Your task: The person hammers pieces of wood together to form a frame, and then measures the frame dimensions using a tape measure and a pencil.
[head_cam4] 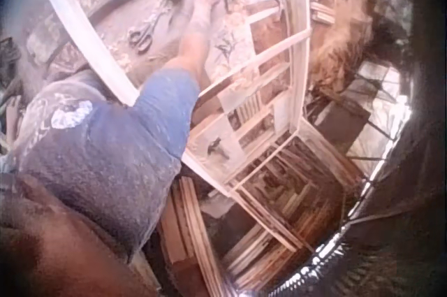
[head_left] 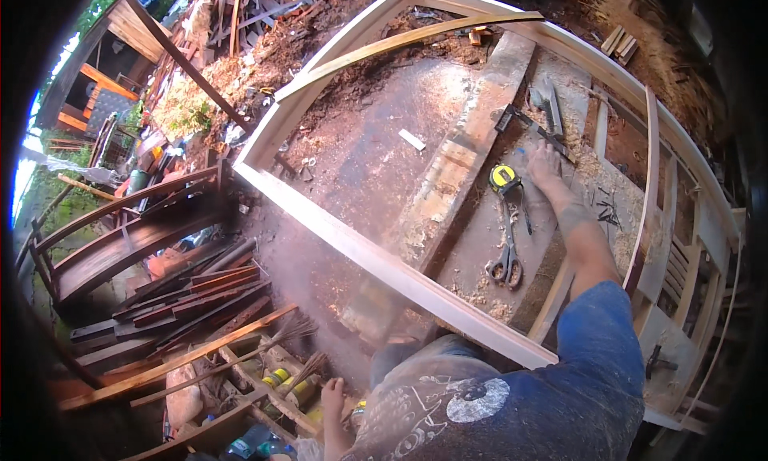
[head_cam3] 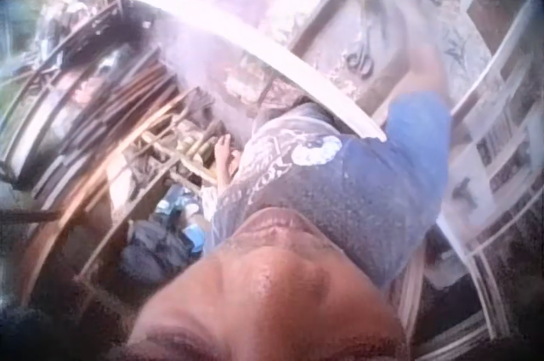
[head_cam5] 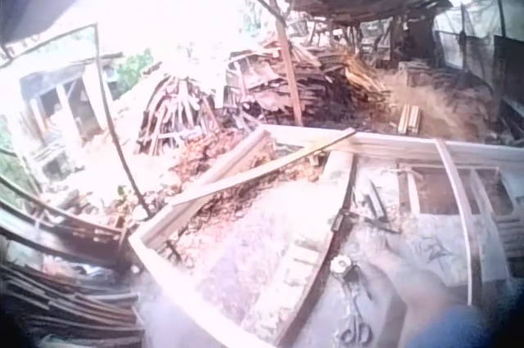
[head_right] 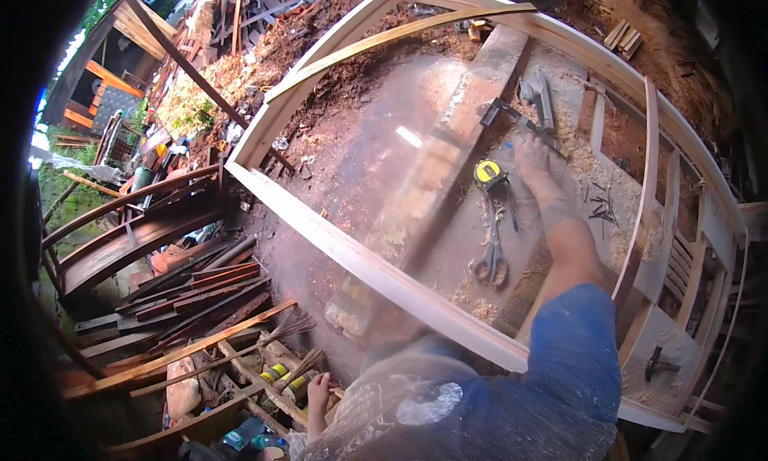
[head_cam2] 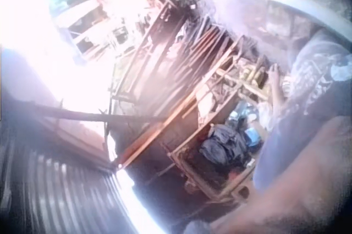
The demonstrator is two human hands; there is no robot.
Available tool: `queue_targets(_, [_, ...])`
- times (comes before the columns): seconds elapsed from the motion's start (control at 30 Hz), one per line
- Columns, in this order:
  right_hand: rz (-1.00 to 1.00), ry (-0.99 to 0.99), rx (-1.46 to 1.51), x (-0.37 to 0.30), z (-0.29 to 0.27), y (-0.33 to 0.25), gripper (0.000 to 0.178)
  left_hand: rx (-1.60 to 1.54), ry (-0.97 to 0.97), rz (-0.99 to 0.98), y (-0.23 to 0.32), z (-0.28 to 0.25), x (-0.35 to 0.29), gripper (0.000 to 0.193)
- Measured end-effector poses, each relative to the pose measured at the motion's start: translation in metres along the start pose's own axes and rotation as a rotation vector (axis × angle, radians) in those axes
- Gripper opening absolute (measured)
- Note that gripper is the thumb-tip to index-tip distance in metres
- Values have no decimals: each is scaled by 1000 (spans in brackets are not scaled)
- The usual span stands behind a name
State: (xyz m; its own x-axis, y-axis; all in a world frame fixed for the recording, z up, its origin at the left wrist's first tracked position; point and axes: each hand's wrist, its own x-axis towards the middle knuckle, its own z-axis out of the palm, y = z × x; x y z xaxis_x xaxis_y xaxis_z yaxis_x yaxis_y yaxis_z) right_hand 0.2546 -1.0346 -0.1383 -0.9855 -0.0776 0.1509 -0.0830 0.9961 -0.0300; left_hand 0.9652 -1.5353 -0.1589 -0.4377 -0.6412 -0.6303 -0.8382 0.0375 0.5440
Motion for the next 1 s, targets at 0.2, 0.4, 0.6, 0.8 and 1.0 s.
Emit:
queue_targets(0.2, [3, -210, 295, -14, -68, -46, 48, 100, -91, 226, 181, -16, 14, 32])
queue_targets(0.4, [-11, -381, 83, -54, -81, -112, 82, 39, -247, 460, 331, -22, 14, 33])
queue_targets(0.6, [188, -409, 266, -63, -76, -78, 76, -2, -595, 707, 384, -44, 40, 37])
queue_targets(0.8, [137, -973, 1289, -156, -278, -322, 70, -89, -379, 1272, 412, -102, 57, 56])
queue_targets(1.0, [53, -1504, 1404, -247, -271, -503, 55, -30, -637, 1091, 382, -199, 85, 58])
